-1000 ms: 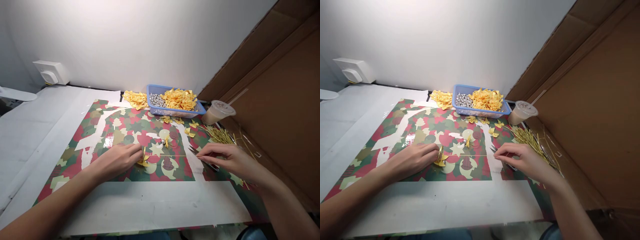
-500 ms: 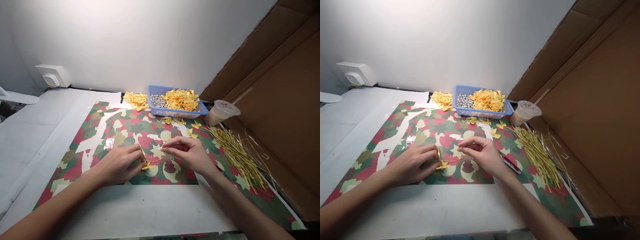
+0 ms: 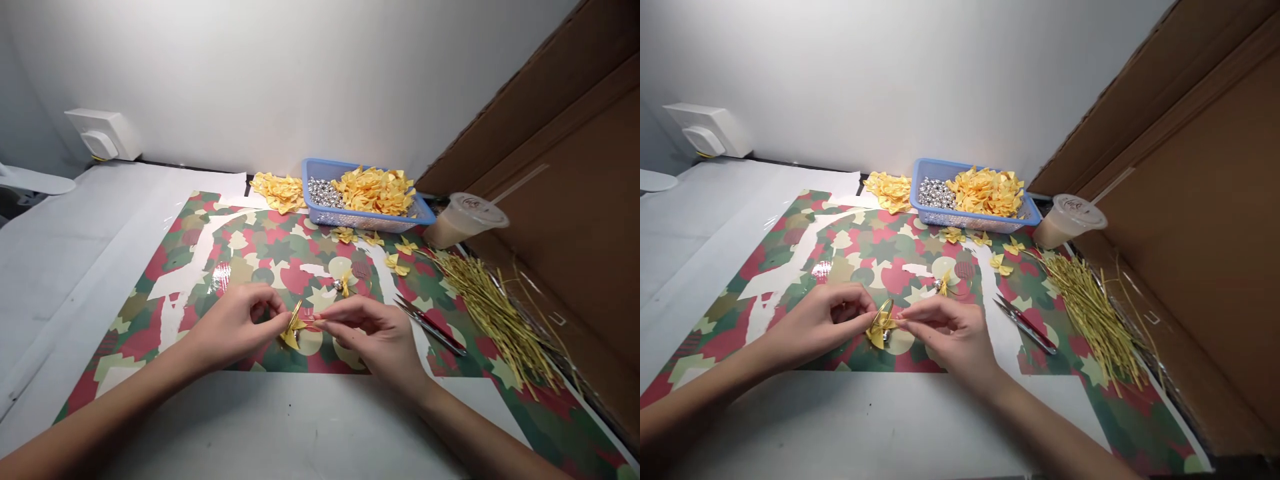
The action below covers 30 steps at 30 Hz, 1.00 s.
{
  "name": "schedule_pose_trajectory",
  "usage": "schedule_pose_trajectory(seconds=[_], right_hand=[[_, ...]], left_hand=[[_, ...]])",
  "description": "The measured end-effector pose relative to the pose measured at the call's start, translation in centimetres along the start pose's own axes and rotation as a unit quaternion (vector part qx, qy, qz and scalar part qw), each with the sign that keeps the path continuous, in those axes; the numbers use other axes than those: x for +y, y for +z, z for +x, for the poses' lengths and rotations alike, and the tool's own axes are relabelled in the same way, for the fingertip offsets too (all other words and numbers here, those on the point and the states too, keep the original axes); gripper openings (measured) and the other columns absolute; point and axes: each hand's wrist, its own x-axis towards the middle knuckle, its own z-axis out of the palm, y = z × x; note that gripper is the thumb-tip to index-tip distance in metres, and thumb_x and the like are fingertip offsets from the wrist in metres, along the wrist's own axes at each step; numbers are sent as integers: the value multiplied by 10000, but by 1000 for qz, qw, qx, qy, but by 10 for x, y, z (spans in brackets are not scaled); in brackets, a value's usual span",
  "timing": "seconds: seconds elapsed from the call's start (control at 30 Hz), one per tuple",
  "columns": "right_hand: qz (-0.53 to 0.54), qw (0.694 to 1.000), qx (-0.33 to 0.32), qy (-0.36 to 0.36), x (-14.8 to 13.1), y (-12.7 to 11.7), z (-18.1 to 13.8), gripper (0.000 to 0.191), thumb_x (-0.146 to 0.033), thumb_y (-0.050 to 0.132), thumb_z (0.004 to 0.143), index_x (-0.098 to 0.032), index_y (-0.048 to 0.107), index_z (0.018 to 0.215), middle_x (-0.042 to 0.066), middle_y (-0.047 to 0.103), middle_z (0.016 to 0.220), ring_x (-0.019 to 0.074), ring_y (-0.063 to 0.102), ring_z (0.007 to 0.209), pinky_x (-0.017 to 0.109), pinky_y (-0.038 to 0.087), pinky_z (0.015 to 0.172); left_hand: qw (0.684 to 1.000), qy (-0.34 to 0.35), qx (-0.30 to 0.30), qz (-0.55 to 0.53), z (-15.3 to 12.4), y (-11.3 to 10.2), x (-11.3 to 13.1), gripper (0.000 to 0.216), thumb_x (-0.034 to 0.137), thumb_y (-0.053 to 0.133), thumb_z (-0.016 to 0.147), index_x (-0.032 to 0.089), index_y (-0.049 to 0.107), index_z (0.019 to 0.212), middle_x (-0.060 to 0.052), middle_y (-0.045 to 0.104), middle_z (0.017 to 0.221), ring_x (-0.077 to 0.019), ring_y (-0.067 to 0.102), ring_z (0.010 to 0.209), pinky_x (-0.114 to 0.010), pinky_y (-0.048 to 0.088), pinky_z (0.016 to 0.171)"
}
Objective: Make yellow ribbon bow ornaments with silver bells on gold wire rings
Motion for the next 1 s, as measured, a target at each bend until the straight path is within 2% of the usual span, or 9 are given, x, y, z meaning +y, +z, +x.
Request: schedule_pose_trajectory(seconds=[0.07, 0.27, 0.5, 0.63, 0.83, 1.0], right_hand=[[-25, 999, -6, -39, 2, 2, -3, 75, -152, 731, 731, -217, 736, 769, 5, 767, 745, 152, 727, 653, 216, 617, 590], [-121, 986, -10, -113, 6, 9, -9, 101, -153, 678, 792, -217, 740, 839, 16, 763, 747, 159, 707, 616, 226, 575, 479], [-165, 972, -8, -169, 9, 13, -9, 115, -135, 646, 822, -209, 723, 864, 7, 756, 748, 139, 698, 622, 222, 579, 545], [-158, 976, -3, -147, 12, 15, -8, 110, -152, 637, 832, -210, 726, 862, 4, 754, 742, 132, 691, 608, 230, 584, 566], [-106, 992, -2, -68, 14, 17, -5, 85, -173, 664, 805, -220, 732, 828, 7, 760, 771, 144, 697, 625, 255, 596, 579], [-90, 994, 3, -59, 13, 17, -3, 90, -167, 660, 794, -222, 730, 808, 3, 756, 750, 139, 693, 614, 255, 595, 584]], left_hand=[[1000, 0, 1, -2, 1, 0, 0, 207, 280, 544, 803, 165, 609, 643, 34, 518, 564, -84, 411, 497, -196, 315, 448], [1000, 6, 12, -8, 0, 0, 0, 198, 266, 551, 791, 168, 588, 623, 46, 499, 513, -79, 409, 460, -183, 307, 414], [1000, -12, 3, -21, 1, 0, 1, 200, 284, 557, 789, 161, 586, 634, 43, 514, 509, -82, 430, 463, -186, 322, 421], [1000, 17, -12, 20, 1, -6, 0, 219, 258, 519, 814, 165, 637, 655, 19, 543, 593, -91, 439, 512, -201, 326, 455], [990, 114, -19, 81, 2, -13, -7, 128, 231, 569, 831, 209, 693, 809, 17, 533, 682, -102, 468, 584, -211, 346, 503], [988, 119, -16, 100, 5, -11, -13, 128, 316, 624, 842, 210, 695, 832, 15, 539, 707, -106, 474, 598, -216, 362, 526]])
